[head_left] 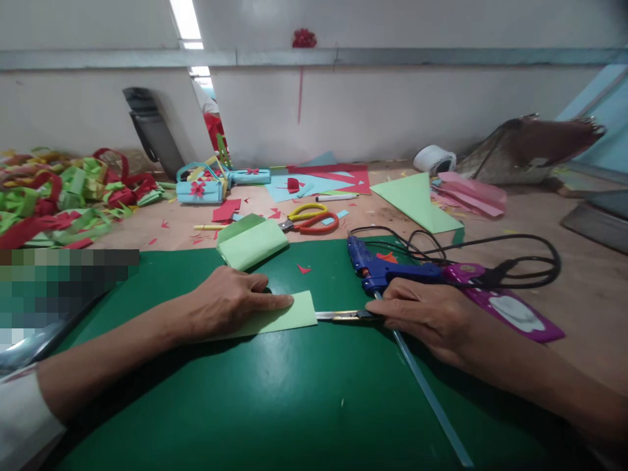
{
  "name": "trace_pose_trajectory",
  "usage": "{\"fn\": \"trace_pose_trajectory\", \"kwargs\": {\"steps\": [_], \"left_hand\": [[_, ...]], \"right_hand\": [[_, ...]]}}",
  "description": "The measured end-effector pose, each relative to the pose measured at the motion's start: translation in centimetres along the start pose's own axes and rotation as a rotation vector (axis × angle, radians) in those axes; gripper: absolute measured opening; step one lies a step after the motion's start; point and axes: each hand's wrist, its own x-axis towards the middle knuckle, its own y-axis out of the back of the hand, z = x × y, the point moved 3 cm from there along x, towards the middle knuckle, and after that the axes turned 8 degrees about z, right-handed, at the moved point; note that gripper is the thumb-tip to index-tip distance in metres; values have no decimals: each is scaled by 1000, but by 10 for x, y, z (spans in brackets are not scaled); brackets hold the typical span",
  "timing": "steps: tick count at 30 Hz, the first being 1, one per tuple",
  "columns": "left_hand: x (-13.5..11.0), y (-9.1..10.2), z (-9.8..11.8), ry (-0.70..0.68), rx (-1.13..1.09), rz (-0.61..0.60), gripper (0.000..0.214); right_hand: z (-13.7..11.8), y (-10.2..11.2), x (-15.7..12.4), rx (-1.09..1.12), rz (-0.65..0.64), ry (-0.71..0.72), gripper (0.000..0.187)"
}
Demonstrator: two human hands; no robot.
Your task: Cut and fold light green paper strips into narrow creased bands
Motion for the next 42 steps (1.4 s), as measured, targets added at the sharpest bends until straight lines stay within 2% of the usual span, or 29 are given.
{"fn": "trace_pose_trajectory", "kwargs": {"steps": [3,11,18,20,22,25,31,37,42], "left_hand": [[2,0,0,1,-33,22,34],[1,-2,0,57,-7,113,35],[-9,-2,6,208,28,203,36],[-10,0,8,214,-10,214,36],[-6,0,10,140,-85,159,38],[1,-2,10,42,-191,-9,39],[6,1,7,84,-368,-194,45],[4,5,9,118,-429,-282,47],[3,5,9,134,-476,-267,47]], "right_hand": [[1,-3,-2,-56,-116,-5,29],[-1,-6,-9,-76,-76,61,27],[3,-5,-6,-52,-77,21,25],[4,-4,-6,-53,-71,15,25],[4,-3,-5,-62,-73,22,25],[2,-3,-5,-96,-94,40,27],[-2,-6,-6,-189,-116,69,34],[-5,-9,-11,-214,-84,110,37],[-11,-8,-17,-192,-7,153,39]]}}
